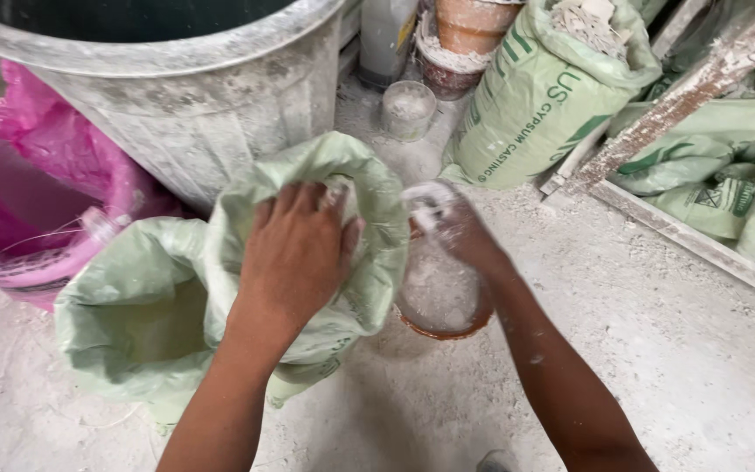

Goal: The person opens a bag of gypsum casting powder with a knife, scoops powder by hand into a terracotta bowl, and adds water from a large bucket. They then knead and mix the powder and water by hand in the bowl, working the mixture into a slurry.

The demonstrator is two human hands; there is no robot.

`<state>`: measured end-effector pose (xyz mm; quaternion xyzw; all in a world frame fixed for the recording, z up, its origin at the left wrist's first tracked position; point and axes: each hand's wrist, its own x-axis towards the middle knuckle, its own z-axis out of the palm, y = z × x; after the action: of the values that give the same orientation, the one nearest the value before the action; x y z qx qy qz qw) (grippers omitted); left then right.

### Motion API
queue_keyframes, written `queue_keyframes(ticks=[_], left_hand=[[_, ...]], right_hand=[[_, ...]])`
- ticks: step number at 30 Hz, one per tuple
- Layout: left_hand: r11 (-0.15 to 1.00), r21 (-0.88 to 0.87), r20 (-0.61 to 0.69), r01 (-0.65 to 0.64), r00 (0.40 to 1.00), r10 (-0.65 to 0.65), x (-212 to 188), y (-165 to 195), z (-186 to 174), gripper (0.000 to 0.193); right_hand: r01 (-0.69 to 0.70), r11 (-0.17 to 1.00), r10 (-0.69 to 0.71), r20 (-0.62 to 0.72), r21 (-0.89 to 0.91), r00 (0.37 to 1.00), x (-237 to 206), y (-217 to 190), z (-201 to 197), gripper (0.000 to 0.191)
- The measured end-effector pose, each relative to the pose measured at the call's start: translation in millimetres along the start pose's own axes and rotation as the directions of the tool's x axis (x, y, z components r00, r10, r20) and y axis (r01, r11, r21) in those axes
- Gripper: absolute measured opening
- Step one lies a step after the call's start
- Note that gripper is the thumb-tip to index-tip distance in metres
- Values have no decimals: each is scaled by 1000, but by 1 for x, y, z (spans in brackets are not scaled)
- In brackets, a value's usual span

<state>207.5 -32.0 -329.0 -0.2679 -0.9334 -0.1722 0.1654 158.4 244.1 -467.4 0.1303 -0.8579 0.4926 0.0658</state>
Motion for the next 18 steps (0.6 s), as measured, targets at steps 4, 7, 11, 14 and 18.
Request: queue_keyframes(ticks=[4,7,11,14,18], left_hand=[[970,220,-171,106,983,-69,4,-37,13,30],[950,264,-196,170,973,-119,-1,-62,26,25],[950,108,33,294,954,-299,-13,-86,31,25],[962,44,47,270,961,-272,-17,-92,29,26],[963,6,80,270,960,-269,-13,-91,25,23]], right_hand=[[-13,993,42,253,-114,967,48,-23,120,29],[-24,784,236,263,-620,935,79,-7,167,29],[-42,613,272,162,-789,949,70,9,187,29],[-42,668,322,238,-743,916,51,13,196,29],[-130,845,384,419,-519,823,28,4,203,29]])
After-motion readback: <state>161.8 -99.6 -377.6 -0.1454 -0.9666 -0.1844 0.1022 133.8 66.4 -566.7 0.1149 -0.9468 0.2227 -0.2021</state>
